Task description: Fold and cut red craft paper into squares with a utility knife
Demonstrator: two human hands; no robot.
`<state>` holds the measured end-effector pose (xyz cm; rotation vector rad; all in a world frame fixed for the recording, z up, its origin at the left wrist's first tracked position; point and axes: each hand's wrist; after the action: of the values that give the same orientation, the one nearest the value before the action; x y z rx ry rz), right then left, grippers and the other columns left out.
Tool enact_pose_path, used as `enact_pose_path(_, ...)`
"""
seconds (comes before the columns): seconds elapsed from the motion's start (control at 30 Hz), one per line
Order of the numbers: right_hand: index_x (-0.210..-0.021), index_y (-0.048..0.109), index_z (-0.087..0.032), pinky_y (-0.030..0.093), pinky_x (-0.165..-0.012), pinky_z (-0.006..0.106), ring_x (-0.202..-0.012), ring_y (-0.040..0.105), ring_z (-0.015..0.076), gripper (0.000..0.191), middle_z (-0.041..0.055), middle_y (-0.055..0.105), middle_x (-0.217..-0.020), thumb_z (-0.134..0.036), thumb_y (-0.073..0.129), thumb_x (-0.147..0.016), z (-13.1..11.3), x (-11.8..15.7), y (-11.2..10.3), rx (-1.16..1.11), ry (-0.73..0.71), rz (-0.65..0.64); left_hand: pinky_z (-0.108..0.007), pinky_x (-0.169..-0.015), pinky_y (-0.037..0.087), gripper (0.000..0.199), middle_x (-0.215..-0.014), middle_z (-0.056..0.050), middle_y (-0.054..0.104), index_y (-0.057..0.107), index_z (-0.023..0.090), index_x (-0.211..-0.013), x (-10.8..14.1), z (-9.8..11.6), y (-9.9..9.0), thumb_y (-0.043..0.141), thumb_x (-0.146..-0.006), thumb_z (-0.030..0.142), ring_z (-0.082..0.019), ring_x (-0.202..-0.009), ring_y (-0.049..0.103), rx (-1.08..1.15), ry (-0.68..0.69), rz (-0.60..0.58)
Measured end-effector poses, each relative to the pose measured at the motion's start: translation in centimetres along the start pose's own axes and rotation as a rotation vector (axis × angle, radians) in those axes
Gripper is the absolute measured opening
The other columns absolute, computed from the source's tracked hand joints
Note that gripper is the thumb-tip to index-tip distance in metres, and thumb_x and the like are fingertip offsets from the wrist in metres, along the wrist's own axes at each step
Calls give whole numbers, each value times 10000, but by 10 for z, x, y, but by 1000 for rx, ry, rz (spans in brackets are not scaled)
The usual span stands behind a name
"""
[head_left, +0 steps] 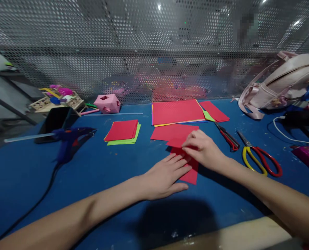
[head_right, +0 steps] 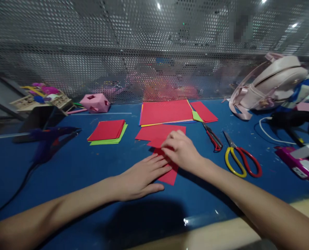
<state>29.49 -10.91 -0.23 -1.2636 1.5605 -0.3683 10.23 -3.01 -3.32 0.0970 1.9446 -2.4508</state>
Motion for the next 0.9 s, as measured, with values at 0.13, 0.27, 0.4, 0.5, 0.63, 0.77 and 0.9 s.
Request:
enact_pose_path(0.13,-879,713,-170,437,-659,294,-756,530,179,208,74,637,-795,-199,518,-945,-16,22,5,146,-146,-83,-452,-1023,437,520,-1225,-160,643,585,113,-1265,3,13,1,478,-947,511,-303,-1156,588,-89,3,24)
enact_pose_path(0.27,-954,683,-158,457,-673,291,-772,556,177,229,84,663,-834,-176,455,-971,-19,42,8,153,-189,-125,-458,-948,480,615,-1188,-211,644,605,54,-1207,15,45,4,617,-846,552,-349,-1084,614,-229,-116,64)
enact_pose_path(0.4,-907,664,-156,459,-671,277,-791,562,176,248,87,656,-830,-194,432,-987,-20,53,10,146,-166,-161,-437,-976,455,663,-1233,-233,627,624,36,-1181,26,67,8,494,-894,619,-353,-1162,580,-249,-79,122)
enact_pose_path(0.5,-876,684,-168,442,-639,276,-745,534,173,279,79,634,-797,-220,435,-991,-22,55,8,171,-150,-189,-454,-1019,415,685,-1249,-245,617,614,30,-1209,28,72,12,435,-919,624,-361,-1200,553,-229,-67,122)
enact_pose_path(0.63,-893,705,-170,432,-616,276,-713,520,169,302,71,625,-768,-233,429,-996,-24,54,5,158,-153,-186,-459,-1028,408,690,-1283,-255,595,603,30,-1234,29,75,14,419,-925,619,-372,-1230,534,-226,-90,140)
enact_pose_path(0.77,-914,708,-160,436,-603,268,-722,544,166,302,72,631,-769,-238,428,-999,-25,55,6,124,-153,-233,-462,-993,439,694,-1248,-261,617,624,28,-1204,31,80,16,402,-925,623,-375,-1162,588,-269,-95,176)
enact_pose_path(0.9,-954,710,-162,433,-592,277,-716,548,170,299,74,636,-775,-218,420,-997,-26,55,5,159,-175,-262,-465,-989,446,697,-1233,-263,627,633,28,-1188,30,82,17,421,-913,633,-376,-1143,604,-282,-92,176)
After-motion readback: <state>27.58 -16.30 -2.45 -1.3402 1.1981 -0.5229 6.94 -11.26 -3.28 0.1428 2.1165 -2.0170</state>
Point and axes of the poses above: each hand's wrist, its own x-axis away from the middle knuckle, its own y-axis out of the palm, z = x × y
